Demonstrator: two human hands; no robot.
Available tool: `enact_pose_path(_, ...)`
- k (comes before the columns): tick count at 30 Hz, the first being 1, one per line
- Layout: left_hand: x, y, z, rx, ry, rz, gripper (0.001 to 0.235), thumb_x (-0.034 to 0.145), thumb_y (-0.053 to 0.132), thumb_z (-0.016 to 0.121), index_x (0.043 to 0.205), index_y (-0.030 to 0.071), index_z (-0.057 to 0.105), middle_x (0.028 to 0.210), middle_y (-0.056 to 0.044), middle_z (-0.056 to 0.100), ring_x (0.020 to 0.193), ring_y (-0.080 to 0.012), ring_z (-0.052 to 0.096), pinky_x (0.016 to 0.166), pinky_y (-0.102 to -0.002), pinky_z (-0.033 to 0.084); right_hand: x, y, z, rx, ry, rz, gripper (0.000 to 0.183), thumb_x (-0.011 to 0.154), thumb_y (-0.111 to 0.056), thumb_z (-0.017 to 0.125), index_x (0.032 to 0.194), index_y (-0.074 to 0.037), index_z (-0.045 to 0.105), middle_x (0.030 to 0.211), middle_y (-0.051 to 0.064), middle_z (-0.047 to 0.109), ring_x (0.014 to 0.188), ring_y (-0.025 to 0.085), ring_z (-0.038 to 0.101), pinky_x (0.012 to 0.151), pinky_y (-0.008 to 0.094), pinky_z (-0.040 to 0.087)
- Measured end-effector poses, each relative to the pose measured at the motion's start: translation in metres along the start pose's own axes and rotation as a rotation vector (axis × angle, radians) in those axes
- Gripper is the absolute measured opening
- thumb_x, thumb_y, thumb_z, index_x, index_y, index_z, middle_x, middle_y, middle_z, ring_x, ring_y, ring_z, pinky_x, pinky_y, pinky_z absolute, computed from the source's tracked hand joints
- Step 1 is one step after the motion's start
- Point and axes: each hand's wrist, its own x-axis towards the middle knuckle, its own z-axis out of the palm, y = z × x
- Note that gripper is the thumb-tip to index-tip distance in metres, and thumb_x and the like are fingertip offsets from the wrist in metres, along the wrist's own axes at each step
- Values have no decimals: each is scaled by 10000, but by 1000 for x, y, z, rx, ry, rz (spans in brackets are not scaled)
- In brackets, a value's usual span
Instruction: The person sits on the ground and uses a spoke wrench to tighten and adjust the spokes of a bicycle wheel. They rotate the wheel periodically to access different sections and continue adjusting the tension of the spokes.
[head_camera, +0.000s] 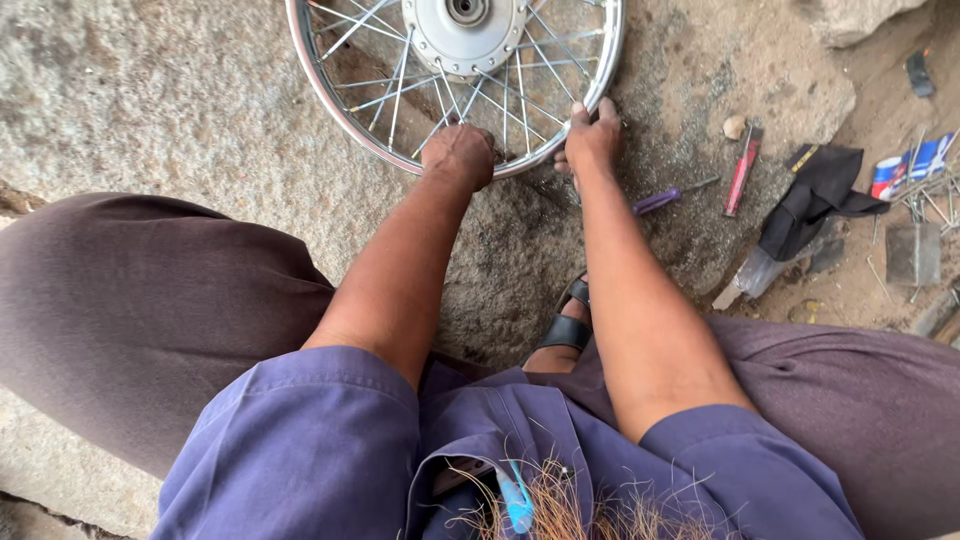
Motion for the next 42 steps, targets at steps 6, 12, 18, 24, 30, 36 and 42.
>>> enact_pose_path(6,10,-1,18,39,-10,73,269,911,179,707,1177,182,745,1256,-118,713,1142,-312,692,910,-430,581,6,30,4,-2,-37,-93,484,1035,-277,622,1401,-78,375,995,142,680,491,176,661,337,278,561)
enact_pose_path(12,16,-3,19,-5,85,120,282,932,221,679,1214,214,678,1193,-105,703,1063,-303,677,855,-448,561,-2,42,22,-6,-52,-105,774,1019,-315,659,1565,-94,156,1099,199,667,486,167,667,367,287,563)
enact_pose_path(18,11,2,10,-65,-68,-158,249,1045,182,595,1271,131,686,1166,-137,772,982,-239,778,794,-360,647,-3,36,18,19,-64,-112,786,1007,-280,640,1582,-116,131,1025,170,672,467,168,660,362,294,562)
enact_pose_path(24,6,4,22,6,75,20,243,942,215,706,1179,193,749,1208,-105,717,1091,-282,692,885,-416,584,-10,37,14,92,-94,-141,640,1027,-258,626,1523,-90,257,961,149,707,467,171,647,356,281,545)
enact_pose_path(30,15,-12,-2,-364,134,103,262,1110,313,524,1274,166,665,1174,-160,728,992,-295,726,889,-451,573,6,13,1,93,-135,-59,531,997,-194,627,1460,-114,382,948,113,713,470,153,645,354,274,542)
enact_pose_path(36,11,-33,-24,-415,-113,22,375,965,126,534,1235,276,748,1226,-20,727,996,-244,762,907,-398,650,12,12,7,47,-20,-113,507,987,-222,664,1452,-154,476,977,91,712,514,129,652,380,262,547)
enact_pose_path(42,-3,-13,-10,95,-148,44,366,1036,75,494,1341,164,675,1312,-126,714,1171,-270,693,1084,-421,516,3,14,10,-37,20,-108,492,1002,-288,639,1448,-159,477,1011,74,711,514,128,661,390,256,559)
